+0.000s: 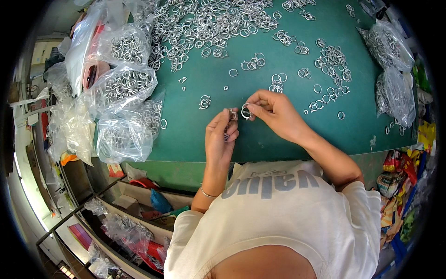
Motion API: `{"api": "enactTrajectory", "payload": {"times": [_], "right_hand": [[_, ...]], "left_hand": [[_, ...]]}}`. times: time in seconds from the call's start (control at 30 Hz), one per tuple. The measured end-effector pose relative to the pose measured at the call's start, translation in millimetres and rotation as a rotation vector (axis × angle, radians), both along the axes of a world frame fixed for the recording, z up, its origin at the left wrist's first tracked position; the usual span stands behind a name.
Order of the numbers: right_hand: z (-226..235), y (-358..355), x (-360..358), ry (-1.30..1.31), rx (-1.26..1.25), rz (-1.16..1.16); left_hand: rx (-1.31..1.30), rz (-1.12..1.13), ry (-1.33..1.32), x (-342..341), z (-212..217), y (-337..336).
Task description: The person sorts small metal rings by hand on a green work table, picking them up from a central pile and moving them into a smaller group, then handles a star-shaped decorative item.
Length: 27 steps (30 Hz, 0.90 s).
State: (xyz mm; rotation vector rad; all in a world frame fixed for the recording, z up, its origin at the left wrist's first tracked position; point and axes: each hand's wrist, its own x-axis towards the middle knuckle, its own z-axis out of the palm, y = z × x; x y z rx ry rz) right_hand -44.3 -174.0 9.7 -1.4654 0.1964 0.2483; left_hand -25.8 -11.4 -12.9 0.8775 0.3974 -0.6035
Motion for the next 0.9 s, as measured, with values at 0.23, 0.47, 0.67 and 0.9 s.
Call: {"api": "enactTrajectory", "payload": {"times": [0.23, 0.47, 0.67, 0.9], "right_hand": [[-11.8, -2.4, 3.9, 0.103, -0.480, 0.015], [-22.1, -10.7, 6.4, 0.047, -0.295, -0.065], [-18.0, -11.8, 6.4, 0.128, 0.076, -0.045], [-12.8, -7.4, 2.6, 0.120, 0.062, -0.019]], "left_hand": [[-0.085, -0.025, 0.106, 0.6, -6.8, 5.3], [-0.029, -0.019, 0.042, -0.9, -6.5, 7.4], [0.131, -0.072, -0.148, -3.5, -3.2, 1.3], [0.194, -0.114, -0.292, -6.3, 7.0, -5.0]]}}
